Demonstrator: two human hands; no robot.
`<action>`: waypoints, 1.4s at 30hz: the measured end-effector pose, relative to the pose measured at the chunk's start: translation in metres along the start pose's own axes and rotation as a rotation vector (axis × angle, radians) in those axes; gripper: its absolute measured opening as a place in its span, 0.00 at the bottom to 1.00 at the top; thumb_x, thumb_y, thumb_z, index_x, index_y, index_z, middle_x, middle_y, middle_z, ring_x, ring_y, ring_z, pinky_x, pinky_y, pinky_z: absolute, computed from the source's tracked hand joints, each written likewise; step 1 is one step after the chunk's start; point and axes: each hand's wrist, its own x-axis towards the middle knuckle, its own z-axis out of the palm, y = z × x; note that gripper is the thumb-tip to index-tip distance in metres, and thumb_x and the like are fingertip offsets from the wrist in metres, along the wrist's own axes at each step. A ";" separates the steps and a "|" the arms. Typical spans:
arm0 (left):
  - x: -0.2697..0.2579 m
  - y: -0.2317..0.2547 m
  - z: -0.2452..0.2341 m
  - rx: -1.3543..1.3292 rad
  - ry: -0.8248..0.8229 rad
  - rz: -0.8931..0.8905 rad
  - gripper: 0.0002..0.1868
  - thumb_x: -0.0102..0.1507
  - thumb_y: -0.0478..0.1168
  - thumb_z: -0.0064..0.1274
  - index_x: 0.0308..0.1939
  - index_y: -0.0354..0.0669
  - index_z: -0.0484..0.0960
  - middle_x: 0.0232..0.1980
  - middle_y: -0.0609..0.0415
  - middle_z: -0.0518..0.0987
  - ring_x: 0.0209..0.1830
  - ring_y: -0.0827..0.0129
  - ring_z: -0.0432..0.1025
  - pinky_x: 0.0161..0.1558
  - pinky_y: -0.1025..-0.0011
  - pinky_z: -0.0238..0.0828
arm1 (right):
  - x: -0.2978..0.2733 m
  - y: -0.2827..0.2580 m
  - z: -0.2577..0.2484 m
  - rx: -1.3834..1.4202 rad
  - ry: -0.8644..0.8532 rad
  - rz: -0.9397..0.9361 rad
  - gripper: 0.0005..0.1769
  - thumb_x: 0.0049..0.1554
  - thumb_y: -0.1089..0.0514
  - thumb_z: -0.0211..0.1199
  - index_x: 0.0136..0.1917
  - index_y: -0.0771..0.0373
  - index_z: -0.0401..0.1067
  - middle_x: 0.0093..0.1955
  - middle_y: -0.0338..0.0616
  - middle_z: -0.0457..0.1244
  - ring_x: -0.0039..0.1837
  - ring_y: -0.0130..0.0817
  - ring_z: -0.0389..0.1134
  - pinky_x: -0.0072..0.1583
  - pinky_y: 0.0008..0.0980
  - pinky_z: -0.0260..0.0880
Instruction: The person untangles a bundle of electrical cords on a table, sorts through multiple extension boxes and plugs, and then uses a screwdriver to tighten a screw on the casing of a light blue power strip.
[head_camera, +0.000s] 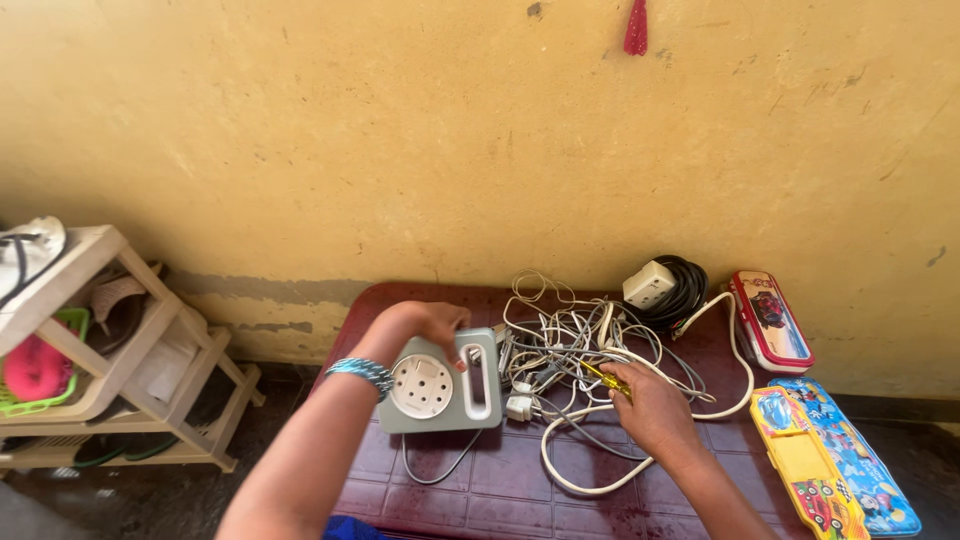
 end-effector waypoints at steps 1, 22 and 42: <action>-0.014 -0.004 0.000 -0.006 0.080 0.128 0.44 0.45 0.50 0.75 0.61 0.39 0.73 0.61 0.41 0.79 0.60 0.50 0.75 0.62 0.56 0.73 | -0.001 0.000 -0.002 0.012 -0.006 0.028 0.23 0.52 0.59 0.65 0.61 0.48 0.75 0.60 0.37 0.69 0.57 0.44 0.72 0.59 0.40 0.72; -0.012 -0.034 0.108 -2.102 1.070 0.554 0.31 0.57 0.45 0.66 0.61 0.42 0.71 0.55 0.54 0.79 0.55 0.63 0.76 0.59 0.59 0.76 | 0.006 0.019 0.040 0.745 0.246 -0.032 0.20 0.61 0.50 0.62 0.62 0.63 0.75 0.41 0.34 0.69 0.41 0.20 0.63 0.43 0.25 0.64; -0.106 -0.038 0.067 -2.278 1.137 0.397 0.44 0.49 0.57 0.66 0.68 0.48 0.72 0.59 0.52 0.81 0.67 0.59 0.71 0.70 0.56 0.65 | -0.009 -0.032 0.074 0.293 -0.261 0.139 0.17 0.52 0.53 0.71 0.56 0.48 0.75 0.54 0.34 0.72 0.57 0.31 0.73 0.62 0.37 0.70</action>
